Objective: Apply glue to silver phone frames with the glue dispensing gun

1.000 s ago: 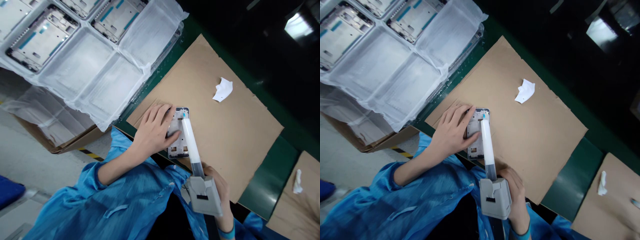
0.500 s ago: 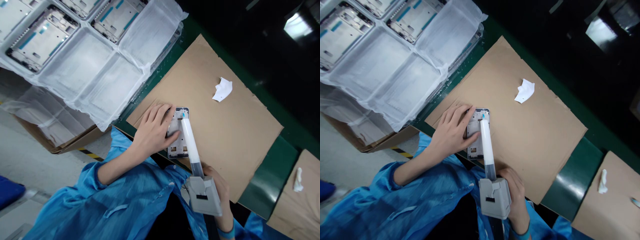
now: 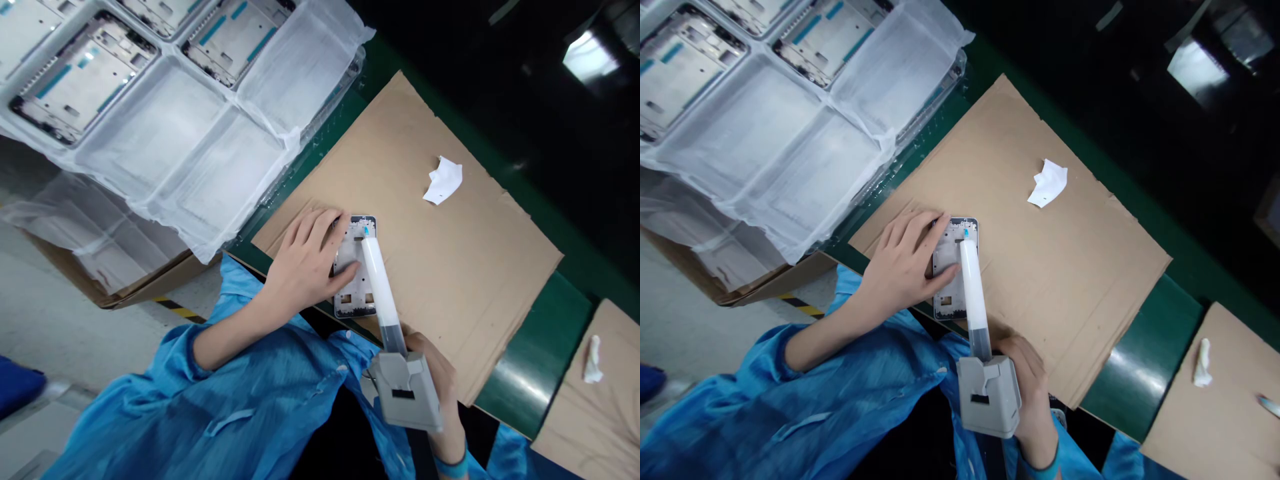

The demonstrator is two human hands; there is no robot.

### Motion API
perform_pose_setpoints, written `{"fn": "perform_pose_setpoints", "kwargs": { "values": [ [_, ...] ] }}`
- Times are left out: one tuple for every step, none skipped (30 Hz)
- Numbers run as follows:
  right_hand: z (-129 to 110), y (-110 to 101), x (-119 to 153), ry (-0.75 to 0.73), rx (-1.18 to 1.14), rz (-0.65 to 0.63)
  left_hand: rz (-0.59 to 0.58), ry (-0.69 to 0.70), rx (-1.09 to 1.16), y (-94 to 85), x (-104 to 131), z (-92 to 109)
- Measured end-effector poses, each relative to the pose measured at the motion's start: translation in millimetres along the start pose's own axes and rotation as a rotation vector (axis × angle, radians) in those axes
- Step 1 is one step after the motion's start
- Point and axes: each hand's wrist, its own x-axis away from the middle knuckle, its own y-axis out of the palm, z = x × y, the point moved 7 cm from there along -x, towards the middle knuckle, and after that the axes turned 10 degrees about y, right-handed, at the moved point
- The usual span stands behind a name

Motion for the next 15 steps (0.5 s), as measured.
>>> {"fn": "perform_pose_setpoints", "kwargs": {
  "values": [
    [0,0,0,-0.005,-0.005,0.003,-0.002,0.000,0.002,0.0,0,0],
    [0,0,0,-0.008,-0.011,0.006,-0.003,0.001,0.002,0.1,0,0],
    [1,1,0,-0.003,-0.014,0.000,-0.004,0.001,0.002,0.2,0,0],
    [3,1,0,0.002,-0.017,-0.002,-0.004,0.001,0.003,0.3,0,0],
    [5,1,2,0.010,-0.021,-0.006,-0.006,0.001,0.004,0.6,0,0],
    [8,0,3,0.015,-0.024,-0.005,-0.006,0.002,0.005,0.6,0,0],
    [11,-1,5,0.017,-0.022,-0.003,-0.005,0.004,0.005,0.6,0,0],
    [14,-2,8,0.020,-0.016,0.000,-0.003,0.007,0.003,0.4,0,0],
    [16,-2,10,0.022,-0.006,0.000,-0.002,0.011,-0.001,0.2,0,0],
    [19,-1,13,0.022,0.009,-0.001,0.002,0.016,-0.006,-0.1,0,0],
    [21,1,15,0.024,0.023,-0.004,0.005,0.021,-0.011,-0.5,0,1],
    [24,5,18,0.025,0.030,-0.006,0.006,0.025,-0.015,-0.7,-1,1],
    [26,9,21,0.037,0.027,-0.012,0.006,0.028,-0.016,-0.8,-1,1],
    [31,14,24,0.062,0.006,-0.014,0.004,0.030,-0.016,-0.8,-1,1],
    [37,17,28,0.097,-0.027,-0.011,0.002,0.029,-0.014,-0.8,-1,1]
  ]
}}
